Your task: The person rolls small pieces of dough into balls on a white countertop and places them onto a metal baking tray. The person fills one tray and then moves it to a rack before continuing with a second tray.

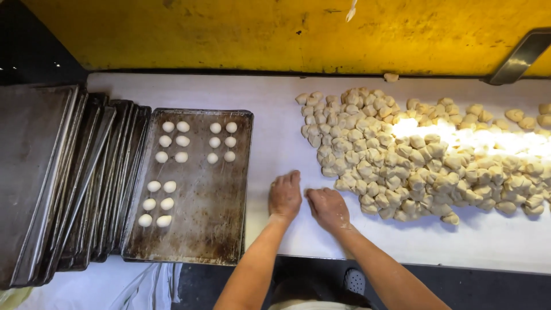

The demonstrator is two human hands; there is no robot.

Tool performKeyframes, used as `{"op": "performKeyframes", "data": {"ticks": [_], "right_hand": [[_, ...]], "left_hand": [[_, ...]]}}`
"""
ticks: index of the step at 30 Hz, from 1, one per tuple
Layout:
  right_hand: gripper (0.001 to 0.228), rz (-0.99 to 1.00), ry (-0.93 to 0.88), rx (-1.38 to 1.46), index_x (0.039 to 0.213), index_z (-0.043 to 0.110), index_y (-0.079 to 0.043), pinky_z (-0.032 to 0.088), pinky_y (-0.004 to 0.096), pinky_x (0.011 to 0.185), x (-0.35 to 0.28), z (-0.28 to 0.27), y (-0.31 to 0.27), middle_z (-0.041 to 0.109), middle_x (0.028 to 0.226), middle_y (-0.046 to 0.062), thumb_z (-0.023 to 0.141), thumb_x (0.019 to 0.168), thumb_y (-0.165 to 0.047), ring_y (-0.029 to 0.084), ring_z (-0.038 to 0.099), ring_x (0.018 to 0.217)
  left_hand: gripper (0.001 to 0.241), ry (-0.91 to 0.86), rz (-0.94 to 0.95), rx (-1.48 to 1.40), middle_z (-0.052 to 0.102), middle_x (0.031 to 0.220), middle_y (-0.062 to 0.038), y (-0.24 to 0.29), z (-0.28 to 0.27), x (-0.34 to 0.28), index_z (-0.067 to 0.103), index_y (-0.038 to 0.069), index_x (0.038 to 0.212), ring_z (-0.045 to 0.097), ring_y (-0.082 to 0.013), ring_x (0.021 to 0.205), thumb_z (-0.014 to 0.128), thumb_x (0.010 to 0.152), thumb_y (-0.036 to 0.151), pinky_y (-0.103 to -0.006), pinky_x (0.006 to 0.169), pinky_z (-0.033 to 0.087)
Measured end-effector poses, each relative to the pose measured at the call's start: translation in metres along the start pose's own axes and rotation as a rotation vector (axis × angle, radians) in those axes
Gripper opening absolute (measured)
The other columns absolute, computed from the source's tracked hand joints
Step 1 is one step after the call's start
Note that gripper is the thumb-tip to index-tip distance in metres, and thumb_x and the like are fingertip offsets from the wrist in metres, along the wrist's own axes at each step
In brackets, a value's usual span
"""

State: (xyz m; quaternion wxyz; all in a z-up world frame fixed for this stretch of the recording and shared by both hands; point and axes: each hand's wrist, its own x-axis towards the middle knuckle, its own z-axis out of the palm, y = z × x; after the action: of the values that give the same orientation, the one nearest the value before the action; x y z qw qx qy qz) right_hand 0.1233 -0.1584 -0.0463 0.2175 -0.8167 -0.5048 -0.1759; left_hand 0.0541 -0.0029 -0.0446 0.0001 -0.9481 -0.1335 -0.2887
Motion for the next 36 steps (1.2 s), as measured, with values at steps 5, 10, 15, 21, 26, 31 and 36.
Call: {"op": "performKeyframes", "data": {"ticks": [5, 10, 15, 21, 26, 31, 36], "right_hand": [[0.005, 0.123, -0.064, 0.175, 0.094, 0.069, -0.022, 0.055, 0.037, 0.062, -0.058, -0.048, -0.017, 0.065, 0.070, -0.001, 0.067, 0.093, -0.026, 0.023, 0.067, 0.068], [0.006, 0.058, -0.096, -0.015, 0.094, 0.069, -0.025, 0.054, 0.038, 0.062, -0.038, -0.031, 0.009, 0.063, 0.068, -0.002, 0.068, 0.092, -0.031, 0.021, 0.066, 0.068], [0.009, 0.151, -0.056, 0.060, 0.097, 0.069, -0.024, 0.056, 0.039, 0.067, -0.004, -0.013, -0.015, 0.065, 0.070, 0.001, 0.068, 0.093, -0.032, 0.023, 0.068, 0.072], [0.008, 0.036, -0.111, 0.302, 0.098, 0.065, -0.015, 0.048, 0.039, 0.055, -0.072, -0.075, 0.003, 0.064, 0.075, 0.004, 0.061, 0.098, -0.022, 0.025, 0.061, 0.064], [0.009, 0.041, -0.056, 0.223, 0.096, 0.067, -0.014, 0.047, 0.047, 0.061, -0.007, -0.039, -0.021, 0.063, 0.072, 0.009, 0.064, 0.098, -0.022, 0.032, 0.061, 0.066], [0.030, 0.092, -0.229, 0.412, 0.120, 0.066, -0.013, 0.050, 0.046, 0.069, -0.060, -0.060, -0.016, 0.069, 0.078, 0.006, 0.065, 0.096, -0.031, 0.032, 0.061, 0.073], [0.014, -0.025, 0.025, 0.253, 0.104, 0.070, -0.007, 0.052, 0.043, 0.068, -0.026, -0.061, -0.007, 0.070, 0.084, 0.010, 0.068, 0.097, -0.020, 0.030, 0.063, 0.070]], "left_hand": [[0.020, -0.118, 0.038, -0.204, 0.058, 0.078, -0.003, 0.004, -0.077, -0.057, 0.065, 0.015, 0.110, 0.061, -0.0250, 0.070, 0.047, 0.105, 0.022, -0.0378, 0.062, 0.051], [0.018, -0.160, -0.015, -0.034, 0.058, 0.082, -0.005, -0.017, -0.049, -0.030, 0.064, 0.013, 0.112, 0.061, -0.0259, 0.073, 0.054, 0.099, 0.021, -0.0402, 0.062, 0.051], [0.015, -0.043, 0.064, -0.098, 0.056, 0.076, -0.003, 0.004, -0.051, -0.011, 0.063, 0.015, 0.108, 0.060, -0.0242, 0.068, 0.054, 0.100, 0.023, -0.0389, 0.063, 0.050], [0.019, -0.091, 0.093, -0.233, 0.059, 0.076, -0.007, -0.033, -0.090, -0.070, 0.064, 0.009, 0.108, 0.053, -0.0306, 0.066, 0.046, 0.104, 0.011, -0.0463, 0.059, 0.043], [0.022, -0.112, -0.042, -0.155, 0.066, 0.087, -0.008, -0.003, -0.040, -0.023, 0.064, 0.011, 0.113, 0.061, -0.0340, 0.072, 0.054, 0.094, 0.013, -0.0488, 0.061, 0.046], [0.013, -0.149, -0.145, -0.358, 0.063, 0.091, -0.009, -0.004, -0.093, -0.053, 0.058, 0.011, 0.112, 0.056, -0.0372, 0.069, 0.053, 0.104, 0.020, -0.0514, 0.062, 0.043], [0.026, -0.087, 0.014, -0.253, 0.065, 0.084, -0.007, -0.031, -0.050, -0.049, 0.065, 0.012, 0.110, 0.060, -0.0331, 0.070, 0.055, 0.086, 0.009, -0.0486, 0.066, 0.048]]}}
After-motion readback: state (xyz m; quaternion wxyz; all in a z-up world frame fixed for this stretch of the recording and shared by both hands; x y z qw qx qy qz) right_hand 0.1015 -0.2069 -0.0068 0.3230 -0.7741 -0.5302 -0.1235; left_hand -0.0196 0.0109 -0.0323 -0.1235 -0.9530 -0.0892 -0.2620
